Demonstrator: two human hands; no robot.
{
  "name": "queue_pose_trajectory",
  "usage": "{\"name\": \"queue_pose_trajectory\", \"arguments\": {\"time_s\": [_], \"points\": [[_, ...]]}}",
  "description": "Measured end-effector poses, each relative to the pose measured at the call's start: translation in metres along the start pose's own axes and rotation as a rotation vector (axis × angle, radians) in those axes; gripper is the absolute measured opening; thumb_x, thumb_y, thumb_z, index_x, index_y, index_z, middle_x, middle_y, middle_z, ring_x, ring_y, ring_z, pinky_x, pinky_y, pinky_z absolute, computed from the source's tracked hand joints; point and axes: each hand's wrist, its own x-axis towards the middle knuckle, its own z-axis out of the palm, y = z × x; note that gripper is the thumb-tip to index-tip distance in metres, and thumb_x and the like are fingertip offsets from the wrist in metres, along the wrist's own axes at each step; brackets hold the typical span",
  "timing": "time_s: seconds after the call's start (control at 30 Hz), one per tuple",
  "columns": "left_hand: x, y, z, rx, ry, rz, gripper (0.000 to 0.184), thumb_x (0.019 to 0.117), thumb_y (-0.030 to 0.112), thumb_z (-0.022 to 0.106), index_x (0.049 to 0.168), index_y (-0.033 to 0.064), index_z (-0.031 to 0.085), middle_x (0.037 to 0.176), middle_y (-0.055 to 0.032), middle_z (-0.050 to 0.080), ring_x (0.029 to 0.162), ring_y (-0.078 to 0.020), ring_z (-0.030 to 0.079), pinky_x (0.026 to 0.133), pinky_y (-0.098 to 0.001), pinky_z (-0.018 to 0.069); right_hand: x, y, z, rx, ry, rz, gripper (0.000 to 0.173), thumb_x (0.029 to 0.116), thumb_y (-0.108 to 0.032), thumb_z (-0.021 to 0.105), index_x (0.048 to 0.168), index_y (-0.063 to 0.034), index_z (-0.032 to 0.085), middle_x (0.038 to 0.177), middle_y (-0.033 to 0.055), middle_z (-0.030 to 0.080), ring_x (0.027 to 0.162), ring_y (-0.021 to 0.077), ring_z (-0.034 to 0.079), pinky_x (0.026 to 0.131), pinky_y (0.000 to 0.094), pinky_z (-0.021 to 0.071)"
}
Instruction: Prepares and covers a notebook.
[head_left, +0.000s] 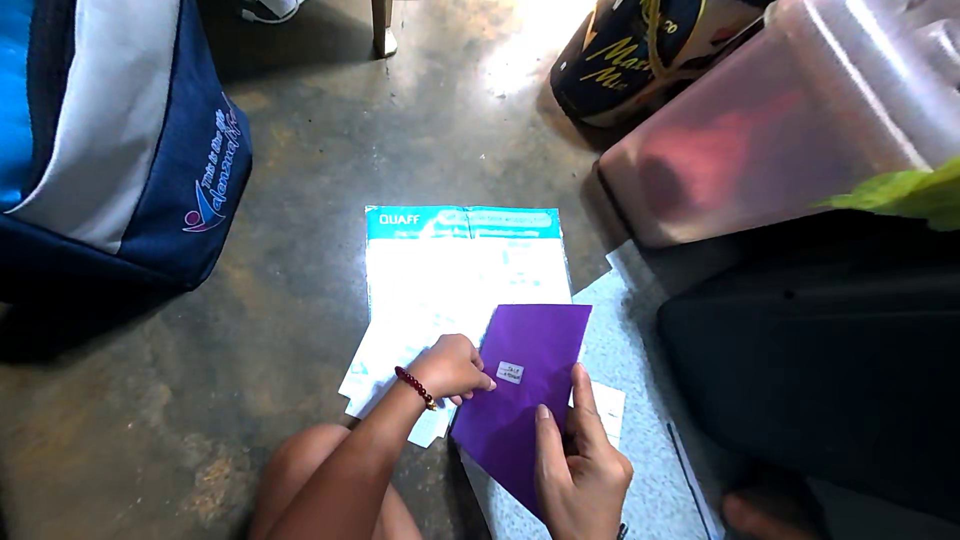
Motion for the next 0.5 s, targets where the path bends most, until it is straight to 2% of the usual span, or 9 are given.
{"name": "queue_pose_trajectory", "arguments": {"time_s": [0.5], "points": [[0.0005,-0.0009,0.0004,-0.016,-0.002,-0.011,0.029,0.1,0.019,0.068,0.12,-0.0021,0.066,0.099,-0.0109,0.069,0.072,-0.0085,0.064,0.066,-0.0252,0.0544,0.0002,0.0005,0.0003,-0.008,-0.004,-0.003,0.052,0.0897,0.001,0.054,0.138,0.0188,0.05,0.104,0.0239,0.073,0.067,-0.0087,0.058,0.068,0.0071,0.0473]]}}
